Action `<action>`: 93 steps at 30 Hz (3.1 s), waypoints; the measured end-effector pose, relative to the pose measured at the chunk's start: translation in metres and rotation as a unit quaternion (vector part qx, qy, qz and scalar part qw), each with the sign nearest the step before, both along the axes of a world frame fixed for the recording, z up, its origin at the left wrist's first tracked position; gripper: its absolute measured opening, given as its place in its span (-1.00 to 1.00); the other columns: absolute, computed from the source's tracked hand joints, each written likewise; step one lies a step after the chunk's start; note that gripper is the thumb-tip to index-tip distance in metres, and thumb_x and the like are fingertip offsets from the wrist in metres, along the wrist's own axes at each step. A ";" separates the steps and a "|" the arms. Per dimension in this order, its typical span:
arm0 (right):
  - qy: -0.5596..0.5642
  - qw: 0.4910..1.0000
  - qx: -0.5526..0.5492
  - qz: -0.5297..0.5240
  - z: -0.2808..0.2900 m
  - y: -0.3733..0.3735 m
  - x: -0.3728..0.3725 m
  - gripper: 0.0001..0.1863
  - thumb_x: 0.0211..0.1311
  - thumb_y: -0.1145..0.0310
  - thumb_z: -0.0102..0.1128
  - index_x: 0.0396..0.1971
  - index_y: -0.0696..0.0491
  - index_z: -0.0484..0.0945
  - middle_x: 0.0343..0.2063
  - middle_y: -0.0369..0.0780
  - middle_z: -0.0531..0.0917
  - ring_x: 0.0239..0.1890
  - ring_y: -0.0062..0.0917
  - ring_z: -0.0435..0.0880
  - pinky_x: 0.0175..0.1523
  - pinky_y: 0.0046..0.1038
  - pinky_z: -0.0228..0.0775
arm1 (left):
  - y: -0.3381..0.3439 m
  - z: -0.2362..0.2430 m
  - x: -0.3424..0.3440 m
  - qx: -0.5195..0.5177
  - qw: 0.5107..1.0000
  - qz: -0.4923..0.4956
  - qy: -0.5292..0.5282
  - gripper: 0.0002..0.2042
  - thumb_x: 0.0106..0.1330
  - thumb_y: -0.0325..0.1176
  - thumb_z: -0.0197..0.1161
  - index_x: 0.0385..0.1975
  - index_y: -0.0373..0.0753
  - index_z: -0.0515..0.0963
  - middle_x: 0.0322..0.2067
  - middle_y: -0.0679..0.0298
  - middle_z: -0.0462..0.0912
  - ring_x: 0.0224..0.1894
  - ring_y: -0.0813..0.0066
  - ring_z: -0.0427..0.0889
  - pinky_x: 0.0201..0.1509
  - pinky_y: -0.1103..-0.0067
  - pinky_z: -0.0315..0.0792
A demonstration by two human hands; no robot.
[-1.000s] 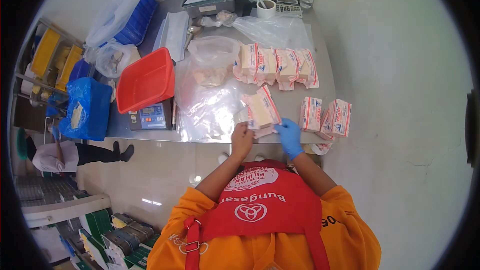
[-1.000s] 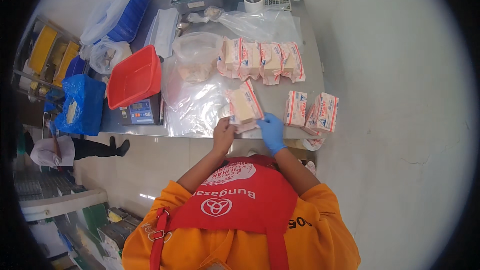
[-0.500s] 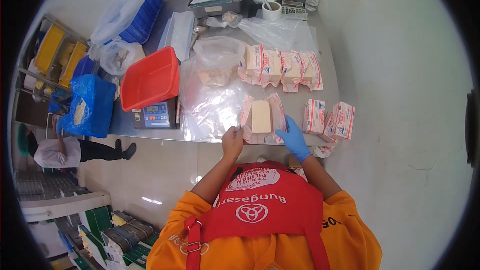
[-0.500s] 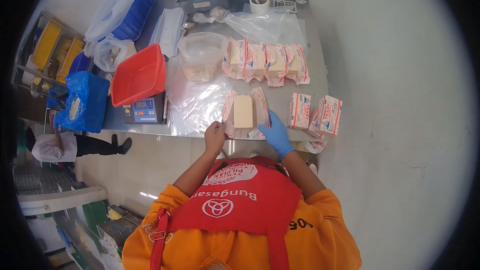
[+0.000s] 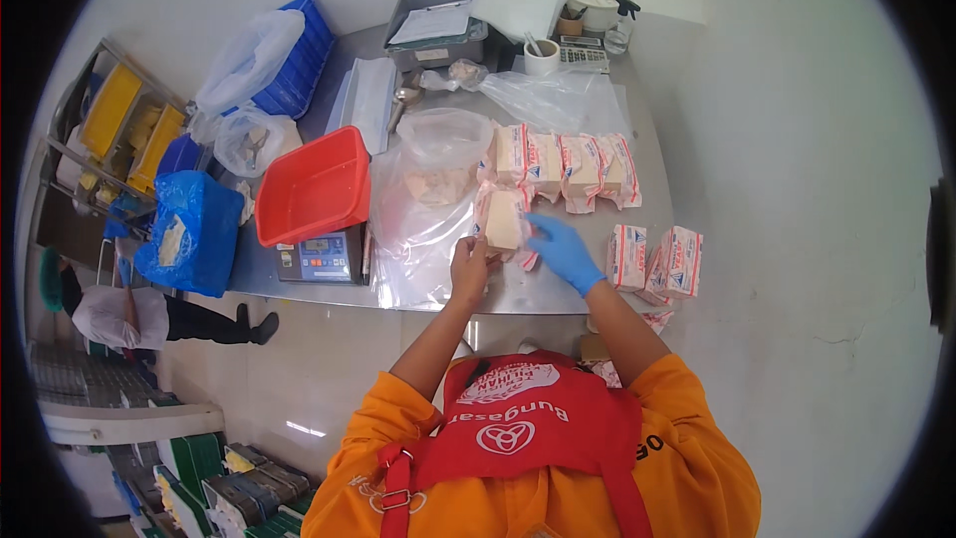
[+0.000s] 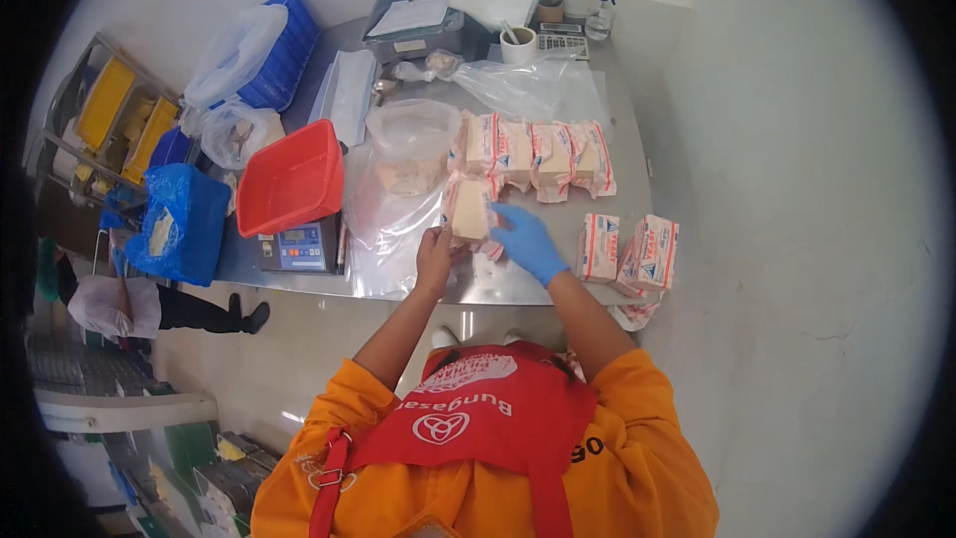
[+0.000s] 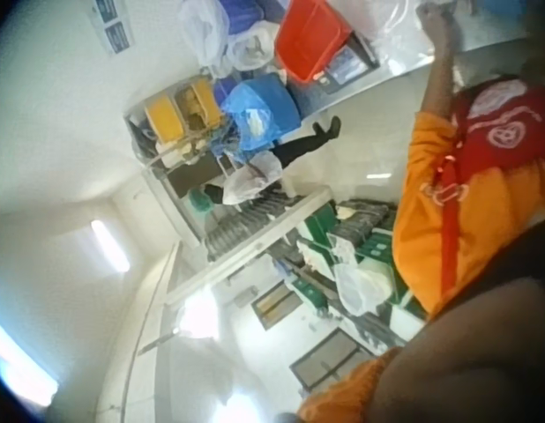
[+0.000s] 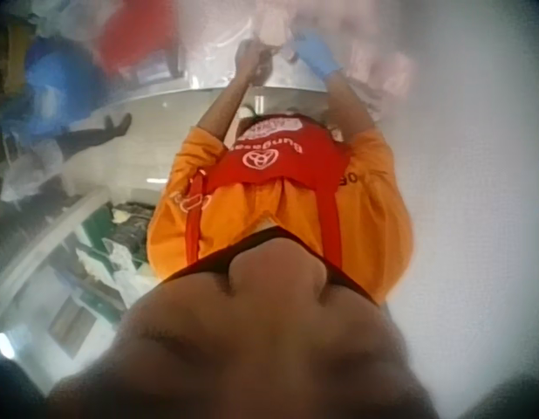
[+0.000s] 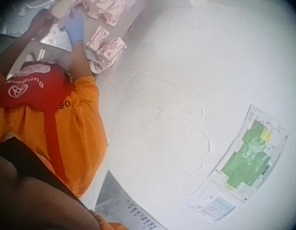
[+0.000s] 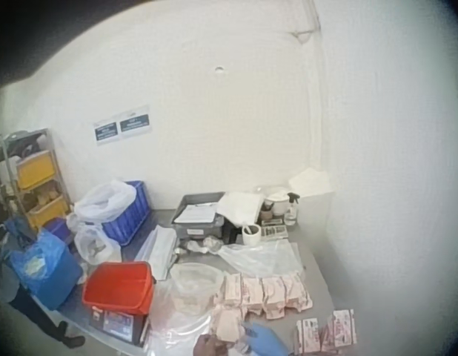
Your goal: The person wraps small blocks of food in paper, places them into plastic bags, and weighs them on a digital scale. They handle the items one by one, arranging the wrapped blocks on a stainless steel table and transferring them into bags for weighing.
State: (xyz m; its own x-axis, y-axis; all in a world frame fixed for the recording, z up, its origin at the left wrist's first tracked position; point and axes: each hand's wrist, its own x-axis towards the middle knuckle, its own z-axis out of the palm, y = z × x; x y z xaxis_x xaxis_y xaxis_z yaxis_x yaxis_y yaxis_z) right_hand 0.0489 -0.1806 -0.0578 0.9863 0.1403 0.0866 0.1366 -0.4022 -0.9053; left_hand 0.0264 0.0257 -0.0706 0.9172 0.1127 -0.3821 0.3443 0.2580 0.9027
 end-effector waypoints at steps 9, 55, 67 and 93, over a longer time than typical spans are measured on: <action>0.075 0.929 -0.253 -0.259 0.028 -0.085 -0.042 -0.10 0.04 0.27 0.37 0.40 0.08 0.14 0.17 0.05 0.40 0.16 -0.06 0.49 0.22 -0.16 0.40 | -0.003 -0.010 -0.052 0.186 0.978 0.050 -0.077 -0.81 0.35 -0.30 0.25 -0.23 -0.29 0.51 -0.36 0.29 0.59 -0.39 0.59 0.52 -0.32 0.59 0.42; -0.051 0.982 -0.051 -0.173 0.056 -0.047 -0.104 -0.50 -0.01 0.23 0.47 -0.21 0.14 0.37 -0.42 -0.22 0.45 -0.42 -0.45 0.46 -0.27 -0.34 0.40 | -0.082 0.066 -0.059 0.374 0.817 -0.269 -0.346 -0.28 -0.09 -0.36 0.49 0.23 -0.10 0.48 0.05 0.10 0.49 0.10 0.07 0.53 0.15 0.33 0.47; -0.031 0.987 -0.086 -0.131 0.060 -0.070 -0.113 -0.77 0.12 0.38 0.35 -0.47 0.18 0.47 -0.45 -0.15 0.52 -0.43 -0.40 0.53 -0.29 -0.32 0.39 | -0.075 0.059 -0.057 0.328 0.858 -0.155 -0.363 -0.89 0.21 -0.52 0.35 -0.37 -0.35 0.54 -0.09 0.15 0.61 -0.13 0.44 0.65 -0.21 0.58 0.56; 0.289 0.903 0.227 -0.222 -0.023 -0.061 -0.125 -0.68 0.29 0.18 0.31 -0.29 0.19 0.63 -0.47 -0.28 0.65 -0.49 -0.64 0.55 -0.34 -0.57 0.42 | -0.098 0.004 -0.053 0.199 0.942 -0.259 -0.074 -0.42 0.23 -0.19 0.43 0.14 -0.39 0.39 -0.07 0.14 0.60 -0.14 0.45 0.64 -0.06 0.53 0.53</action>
State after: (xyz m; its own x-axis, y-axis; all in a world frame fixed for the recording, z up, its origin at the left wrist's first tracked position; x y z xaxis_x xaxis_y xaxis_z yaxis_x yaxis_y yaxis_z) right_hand -0.0756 -0.2414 -0.0805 0.8353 -0.2009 -0.5118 -0.4950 0.1303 -0.8590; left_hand -0.0270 -0.0724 -0.0667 0.9288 -0.2567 -0.2672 0.1935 -0.2790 0.9406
